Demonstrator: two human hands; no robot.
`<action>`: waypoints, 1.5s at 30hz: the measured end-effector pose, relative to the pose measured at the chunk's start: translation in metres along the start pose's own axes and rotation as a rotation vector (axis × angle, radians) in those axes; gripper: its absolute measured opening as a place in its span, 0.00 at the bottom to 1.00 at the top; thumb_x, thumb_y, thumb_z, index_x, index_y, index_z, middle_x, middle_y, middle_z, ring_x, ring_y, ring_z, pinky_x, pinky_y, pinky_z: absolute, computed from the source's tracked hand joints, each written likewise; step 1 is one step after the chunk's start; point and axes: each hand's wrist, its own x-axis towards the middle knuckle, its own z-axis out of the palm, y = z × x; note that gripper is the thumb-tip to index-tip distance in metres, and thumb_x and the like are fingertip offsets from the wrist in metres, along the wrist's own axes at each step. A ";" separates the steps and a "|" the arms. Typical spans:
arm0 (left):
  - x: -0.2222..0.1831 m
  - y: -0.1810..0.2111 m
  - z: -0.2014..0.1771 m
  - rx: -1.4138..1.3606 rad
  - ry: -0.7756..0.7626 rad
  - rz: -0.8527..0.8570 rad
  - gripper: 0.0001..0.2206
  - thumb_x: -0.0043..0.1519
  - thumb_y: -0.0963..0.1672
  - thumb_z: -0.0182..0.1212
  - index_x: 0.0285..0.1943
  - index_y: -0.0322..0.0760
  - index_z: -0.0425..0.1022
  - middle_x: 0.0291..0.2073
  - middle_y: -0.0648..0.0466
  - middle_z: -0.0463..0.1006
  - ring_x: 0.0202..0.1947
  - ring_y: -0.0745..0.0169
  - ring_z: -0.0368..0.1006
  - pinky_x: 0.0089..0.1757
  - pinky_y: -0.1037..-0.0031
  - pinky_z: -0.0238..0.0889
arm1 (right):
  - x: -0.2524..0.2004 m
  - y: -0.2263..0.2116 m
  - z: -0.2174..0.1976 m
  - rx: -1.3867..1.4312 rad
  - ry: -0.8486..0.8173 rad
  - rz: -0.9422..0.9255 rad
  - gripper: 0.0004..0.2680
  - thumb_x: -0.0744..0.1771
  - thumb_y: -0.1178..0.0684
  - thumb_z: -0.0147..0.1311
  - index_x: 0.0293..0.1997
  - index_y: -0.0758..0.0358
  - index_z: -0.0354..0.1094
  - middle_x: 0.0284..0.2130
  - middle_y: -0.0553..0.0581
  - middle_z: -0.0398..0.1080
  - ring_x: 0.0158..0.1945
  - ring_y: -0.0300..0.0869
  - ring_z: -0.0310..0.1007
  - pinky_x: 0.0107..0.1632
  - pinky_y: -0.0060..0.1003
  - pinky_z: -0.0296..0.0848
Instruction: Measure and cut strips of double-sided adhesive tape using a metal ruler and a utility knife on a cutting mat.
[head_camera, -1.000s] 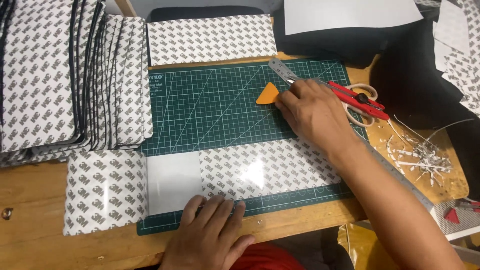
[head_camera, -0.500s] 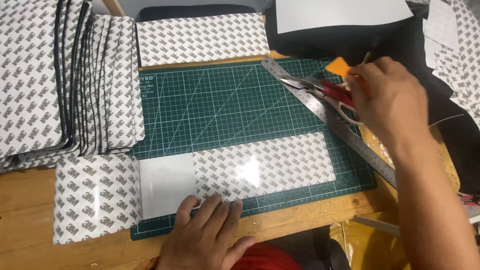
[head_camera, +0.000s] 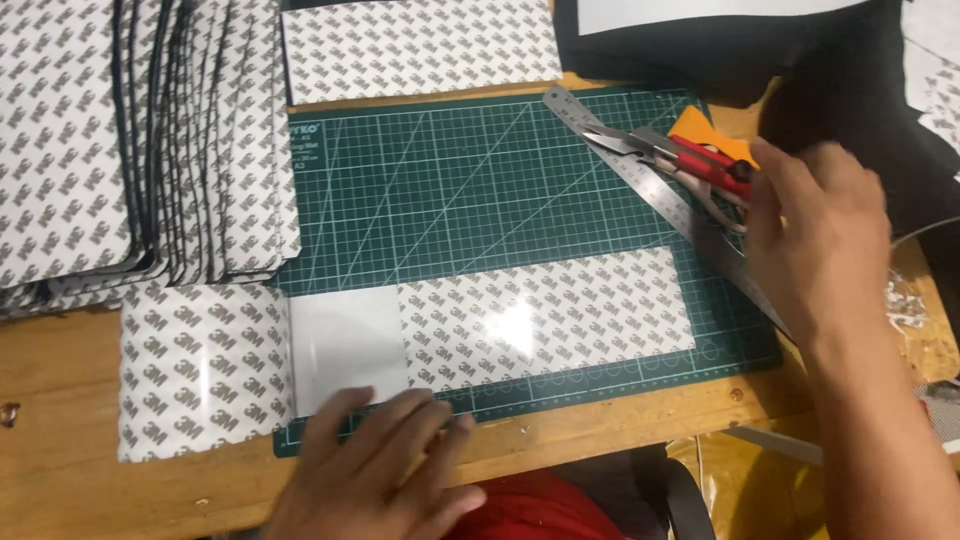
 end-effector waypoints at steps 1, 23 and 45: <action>-0.007 -0.010 -0.006 0.003 0.000 -0.008 0.23 0.69 0.58 0.51 0.57 0.41 0.77 0.48 0.55 0.82 0.52 0.57 0.76 0.54 0.51 0.60 | -0.008 -0.007 -0.007 0.005 0.001 -0.006 0.11 0.74 0.64 0.58 0.65 0.68 0.80 0.39 0.68 0.68 0.39 0.64 0.68 0.38 0.57 0.65; -0.023 -0.098 -0.079 -0.067 0.032 -0.441 0.36 0.56 0.49 0.62 0.74 0.26 0.62 0.74 0.36 0.61 0.74 0.35 0.57 0.66 0.44 0.53 | -0.092 -0.132 -0.066 0.506 -0.090 0.173 0.14 0.68 0.58 0.56 0.61 0.67 0.68 0.53 0.66 0.69 0.55 0.51 0.73 0.55 0.42 0.75; -0.043 -0.091 -0.093 -0.327 0.109 -0.614 0.23 0.62 0.44 0.56 0.67 0.29 0.70 0.59 0.43 0.75 0.61 0.49 0.71 0.61 0.60 0.64 | -0.036 -0.290 -0.081 1.535 -0.581 -0.212 0.10 0.71 0.53 0.52 0.57 0.62 0.66 0.57 0.61 0.68 0.65 0.51 0.68 0.67 0.46 0.68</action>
